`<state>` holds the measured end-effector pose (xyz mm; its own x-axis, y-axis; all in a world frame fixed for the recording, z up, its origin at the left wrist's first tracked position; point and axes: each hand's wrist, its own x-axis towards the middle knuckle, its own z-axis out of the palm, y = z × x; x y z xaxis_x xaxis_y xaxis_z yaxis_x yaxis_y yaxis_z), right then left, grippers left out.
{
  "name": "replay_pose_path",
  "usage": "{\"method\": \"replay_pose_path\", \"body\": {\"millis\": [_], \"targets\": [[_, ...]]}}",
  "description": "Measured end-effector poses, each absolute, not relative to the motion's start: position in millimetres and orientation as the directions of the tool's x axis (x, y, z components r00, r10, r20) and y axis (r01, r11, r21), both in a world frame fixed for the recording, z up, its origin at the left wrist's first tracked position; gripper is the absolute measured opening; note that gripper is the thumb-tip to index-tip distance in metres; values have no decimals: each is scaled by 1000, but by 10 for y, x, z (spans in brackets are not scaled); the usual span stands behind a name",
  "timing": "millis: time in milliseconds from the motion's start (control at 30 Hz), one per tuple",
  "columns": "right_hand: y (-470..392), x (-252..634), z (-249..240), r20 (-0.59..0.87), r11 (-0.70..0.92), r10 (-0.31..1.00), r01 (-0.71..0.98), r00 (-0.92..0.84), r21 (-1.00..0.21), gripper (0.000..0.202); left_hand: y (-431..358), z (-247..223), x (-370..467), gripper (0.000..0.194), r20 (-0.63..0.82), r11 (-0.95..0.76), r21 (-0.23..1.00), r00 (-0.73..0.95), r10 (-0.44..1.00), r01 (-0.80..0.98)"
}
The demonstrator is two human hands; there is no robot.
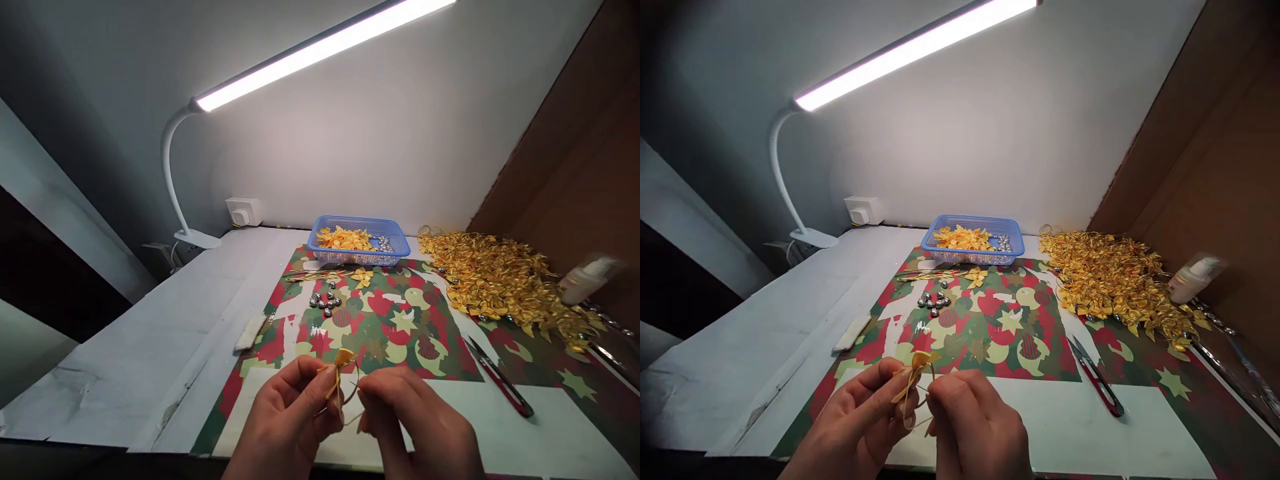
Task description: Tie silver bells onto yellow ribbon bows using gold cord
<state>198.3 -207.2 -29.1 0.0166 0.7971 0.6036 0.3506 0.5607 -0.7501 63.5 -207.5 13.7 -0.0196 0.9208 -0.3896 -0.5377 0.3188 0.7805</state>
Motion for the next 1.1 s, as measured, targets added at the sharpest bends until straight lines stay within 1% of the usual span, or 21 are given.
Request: {"method": "replay_pose_path", "body": {"millis": [100,233,367,467,567,633,700,767,800,867,933,1000,1100], "targets": [[-2010,2011,-335,636,585,771,418,-23,-695,17,-2055,82,632,18,-377,308,797,-31,926,-520],[-1976,2008,-367,627,587,777,430,-60,-686,18,-2055,35,630,18,-376,315,799,-17,927,-512],[-1975,1991,-362,613,578,788,400,-49,-711,18,-2050,24,642,17,-379,325,800,-5,925,-505],[-1981,2001,-319,552,530,833,335,-34,-779,17,-2033,-2,637,18,-361,316,820,-3,933,-478],[-1983,2031,-259,454,447,890,264,-37,-855,17,-2028,-45,631,19,-301,257,891,-64,951,-373],[-1983,2046,-228,398,397,916,242,-47,-885,20,-2040,-63,644,17,-221,179,950,-145,964,-257],[-1986,2044,-216,371,373,927,241,-57,-896,22,-2056,-64,673,13,-126,88,983,-245,961,-161],[-1992,2023,-225,398,403,915,240,-73,-883,21,-2069,-52,705,12,-55,13,992,-334,941,-128],[-1996,2009,-235,438,445,895,237,-84,-864,20,-2072,-44,716,13,-36,-11,992,-361,932,-128],[-2004,1984,-261,541,551,833,238,-114,-799,18,-2073,-30,721,13,-33,-18,990,-354,935,-140],[-2011,1970,-283,600,615,787,236,-142,-752,19,-2074,-20,707,12,-61,11,987,-312,948,-159],[-2015,1971,-290,597,614,789,220,-146,-758,20,-2081,-9,687,12,-94,48,984,-276,956,-170],[-2005,1992,-271,545,553,833,138,-93,-822,18,-2099,15,663,15,-133,97,983,-241,961,-158]]}}
